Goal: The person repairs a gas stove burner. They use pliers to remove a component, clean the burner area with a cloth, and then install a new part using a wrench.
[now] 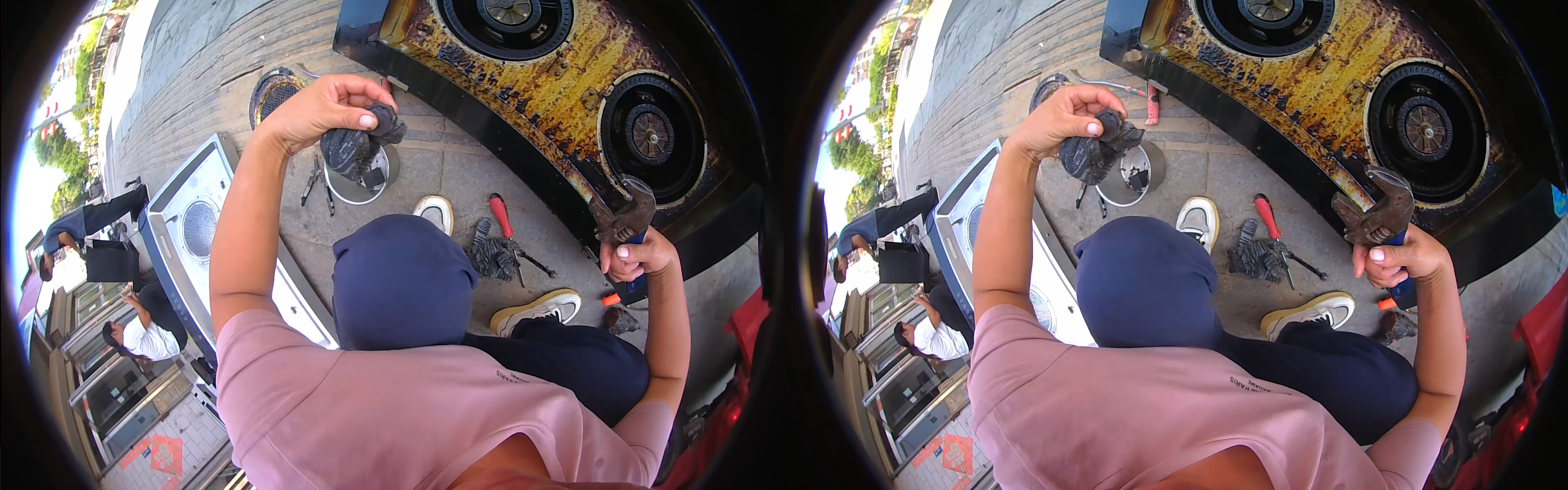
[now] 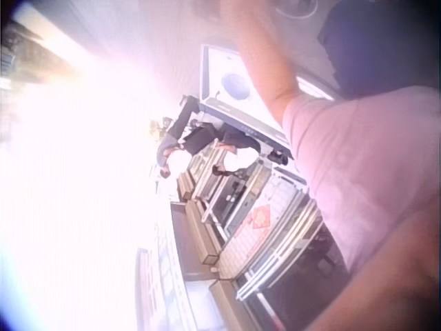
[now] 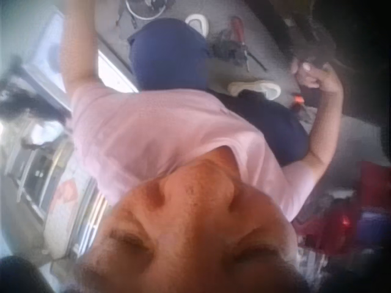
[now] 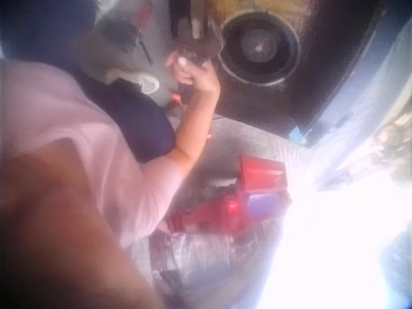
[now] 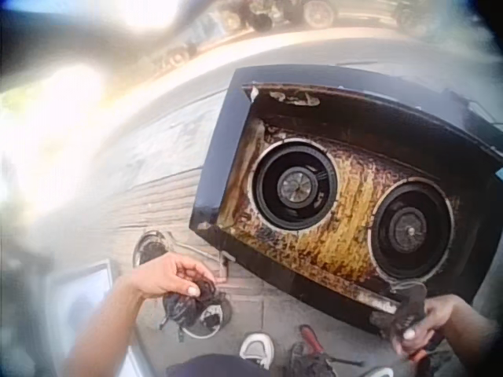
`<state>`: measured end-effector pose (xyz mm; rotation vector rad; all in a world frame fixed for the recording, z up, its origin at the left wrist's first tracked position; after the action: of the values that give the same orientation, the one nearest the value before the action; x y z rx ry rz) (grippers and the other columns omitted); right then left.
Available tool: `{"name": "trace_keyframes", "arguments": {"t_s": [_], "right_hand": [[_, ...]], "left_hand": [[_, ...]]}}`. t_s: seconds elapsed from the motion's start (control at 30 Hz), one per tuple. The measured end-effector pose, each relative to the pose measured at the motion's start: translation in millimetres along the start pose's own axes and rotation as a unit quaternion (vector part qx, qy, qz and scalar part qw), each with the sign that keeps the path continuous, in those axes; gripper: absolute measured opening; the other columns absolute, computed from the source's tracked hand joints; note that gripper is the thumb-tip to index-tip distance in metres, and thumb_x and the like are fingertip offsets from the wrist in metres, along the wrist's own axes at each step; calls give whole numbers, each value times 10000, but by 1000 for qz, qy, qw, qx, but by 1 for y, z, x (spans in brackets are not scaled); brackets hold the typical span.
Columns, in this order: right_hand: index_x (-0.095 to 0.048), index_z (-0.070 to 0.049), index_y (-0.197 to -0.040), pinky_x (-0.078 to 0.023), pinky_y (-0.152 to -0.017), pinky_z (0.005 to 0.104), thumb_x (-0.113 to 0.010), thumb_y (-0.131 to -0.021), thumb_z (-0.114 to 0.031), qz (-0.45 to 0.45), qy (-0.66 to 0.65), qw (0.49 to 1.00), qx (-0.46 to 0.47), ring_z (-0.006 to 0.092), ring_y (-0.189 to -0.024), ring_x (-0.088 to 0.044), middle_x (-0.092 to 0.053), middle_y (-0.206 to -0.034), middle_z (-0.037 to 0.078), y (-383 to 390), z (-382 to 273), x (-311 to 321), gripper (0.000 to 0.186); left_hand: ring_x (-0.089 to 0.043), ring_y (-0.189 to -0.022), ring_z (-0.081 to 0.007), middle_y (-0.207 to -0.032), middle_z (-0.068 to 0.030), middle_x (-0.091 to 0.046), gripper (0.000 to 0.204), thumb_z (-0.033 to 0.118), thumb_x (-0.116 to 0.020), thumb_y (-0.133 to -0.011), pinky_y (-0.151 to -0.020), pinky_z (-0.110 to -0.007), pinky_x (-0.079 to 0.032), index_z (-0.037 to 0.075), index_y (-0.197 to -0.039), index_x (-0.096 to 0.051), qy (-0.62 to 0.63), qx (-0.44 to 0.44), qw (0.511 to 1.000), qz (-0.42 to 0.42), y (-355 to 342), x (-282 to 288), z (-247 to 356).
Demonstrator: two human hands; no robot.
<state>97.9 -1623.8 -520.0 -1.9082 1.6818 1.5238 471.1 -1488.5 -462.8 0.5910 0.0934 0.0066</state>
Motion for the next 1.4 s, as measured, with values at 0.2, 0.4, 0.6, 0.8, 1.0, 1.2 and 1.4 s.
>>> {"name": "trace_keyframes", "arguments": {"t_s": [0.2, 0.4, 0.6, 0.8, 1.0, 1.2, 1.4], "right_hand": [[-569, 117, -876, -210, -388, 231, -679, -844, -299, 13, 2, 1000, -27, 60, -396, -286, -340, -508, -28, -25, 3, 5, 431], [-566, 109, -845, -232, -394, 249, -663, -850, -297, 71, 18, 997, -25, 74, -377, -302, -345, -480, -21, -22, -3, 12, 417], [-564, 105, -849, -223, -398, 251, -624, -876, -248, 99, -19, 995, -16, 71, -372, -307, -343, -477, -20, -11, 1, 11, 359], [-568, 84, -874, -225, -401, 254, -614, -891, -272, 131, -6, 991, -17, 68, -366, -290, -343, -488, -29, -15, -2, 11, 359], [-568, 67, -933, -244, -397, 235, -479, -989, -340, 160, -54, 986, -13, 61, -372, -300, -327, -521, -34, -54, -30, -2, 420], [-537, 94, -1034, -269, -405, 238, -447, -988, -455, 220, -44, 975, 5, 62, -386, -303, -339, -532, -30, -99, -71, -5, 558], [-512, 95, -1092, -277, -419, 233, -450, -994, -416, 245, -80, 966, 26, 61, -397, -316, -362, -560, -36, -149, -111, 20, 524]], "left_hand": [[-675, -788, -237, -844, -161, -696, 554, 490, -778, -724, -746, -340, -511, -8, -941, -667, -349, 221, 872, 263, 97, 79, -130], [-663, -926, -337, -965, -204, -683, 623, 451, -825, -656, -823, -383, -510, 9, -1059, -650, -438, 275, 812, 273, 90, 84, -191], [-639, -985, -337, -1061, -193, -663, 513, 197, -801, -652, -860, -389, -494, 43, -1113, -636, -452, 246, 835, 195, 87, 95, -209], [-662, -892, -321, -967, -188, -683, 364, 75, -671, -689, -801, -363, -505, 41, -1050, -669, -374, 206, 852, 302, 84, 103, -192], [-567, -793, -98, -963, -38, -656, 233, -45, -607, -786, -720, -240, -456, 18, -1002, -669, -299, -108, 887, 336, 39, 82, -41], [-579, -1045, -283, -1124, -95, -619, 201, -43, -612, -772, -880, -371, -477, 48, -946, -657, -591, -361, 649, 316, -50, 27, 84], [-532, -1155, -302, -1237, -125, -572, 243, 95, -612, -849, -951, -392, -456, 72, -1088, -645, -596, -309, 706, 226, -200, 34, -1]]}}
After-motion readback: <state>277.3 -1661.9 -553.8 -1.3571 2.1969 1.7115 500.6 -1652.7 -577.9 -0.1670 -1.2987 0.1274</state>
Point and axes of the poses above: each hand's wrist, its own y-axis away from the middle knuckle, its own x-axis out of the back of the hand, z = x × y, the point moved 7 cm from there along -y, towards the middle knuckle
